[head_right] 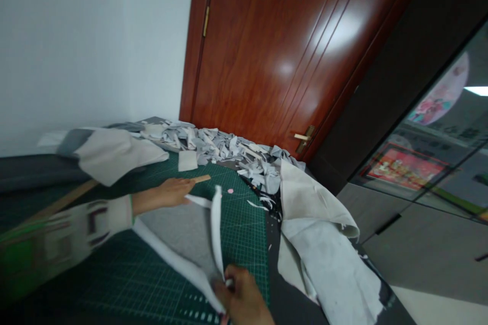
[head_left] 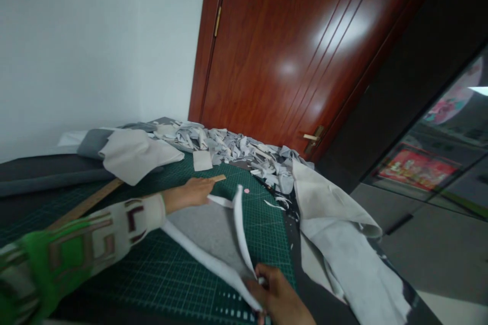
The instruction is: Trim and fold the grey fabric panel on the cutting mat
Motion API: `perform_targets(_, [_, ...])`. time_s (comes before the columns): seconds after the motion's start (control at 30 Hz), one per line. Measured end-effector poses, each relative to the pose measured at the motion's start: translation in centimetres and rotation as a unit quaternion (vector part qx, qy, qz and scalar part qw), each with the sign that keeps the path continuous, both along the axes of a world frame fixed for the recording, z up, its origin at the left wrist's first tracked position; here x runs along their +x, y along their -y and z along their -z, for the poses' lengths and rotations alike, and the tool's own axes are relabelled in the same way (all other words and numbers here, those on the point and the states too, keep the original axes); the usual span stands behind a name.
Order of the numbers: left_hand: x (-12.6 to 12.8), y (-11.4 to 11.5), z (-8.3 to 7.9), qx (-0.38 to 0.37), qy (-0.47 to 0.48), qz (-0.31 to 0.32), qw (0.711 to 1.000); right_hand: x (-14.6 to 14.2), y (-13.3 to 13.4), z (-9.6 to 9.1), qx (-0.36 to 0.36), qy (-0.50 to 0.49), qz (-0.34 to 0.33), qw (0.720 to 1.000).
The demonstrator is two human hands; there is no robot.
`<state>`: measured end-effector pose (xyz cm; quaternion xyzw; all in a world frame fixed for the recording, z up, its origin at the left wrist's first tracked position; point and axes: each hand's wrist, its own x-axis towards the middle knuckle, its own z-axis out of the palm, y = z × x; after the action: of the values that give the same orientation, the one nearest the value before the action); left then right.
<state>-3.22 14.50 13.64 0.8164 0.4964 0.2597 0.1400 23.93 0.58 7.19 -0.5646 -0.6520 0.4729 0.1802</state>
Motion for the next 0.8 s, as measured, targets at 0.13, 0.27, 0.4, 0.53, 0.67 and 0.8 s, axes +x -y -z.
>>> perform_targets(0.13, [1.6,2.2,2.5,0.010,-0.069,0.000,0.998,0.3,-0.5,-0.4,0.123,0.234,0.009,0.964])
perform_targets(0.27, [3.4,5.9,3.2,-0.015,-0.091,0.129,0.987,0.3,-0.7,-0.3,0.137,0.250,-0.001,0.958])
perform_targets(0.4, [5.1,7.8,3.8,-0.031,-0.100,0.214,0.971,0.1,-0.4,0.2,0.205,0.230,0.002,0.951])
perform_targets(0.53, [5.8,7.6,4.4,-0.043,-0.123,0.236,0.963,0.5,-0.1,0.3,0.232,0.268,-0.004,0.935])
perform_targets(0.67, [5.6,7.4,4.7,-0.062,-0.134,0.239,0.960,1.7,0.2,0.0,0.207,0.308,0.022,0.928])
perform_targets(0.8, [5.8,7.2,4.7,-0.065,-0.124,0.243,0.960,2.6,0.2,0.0,0.205,0.305,0.013,0.930])
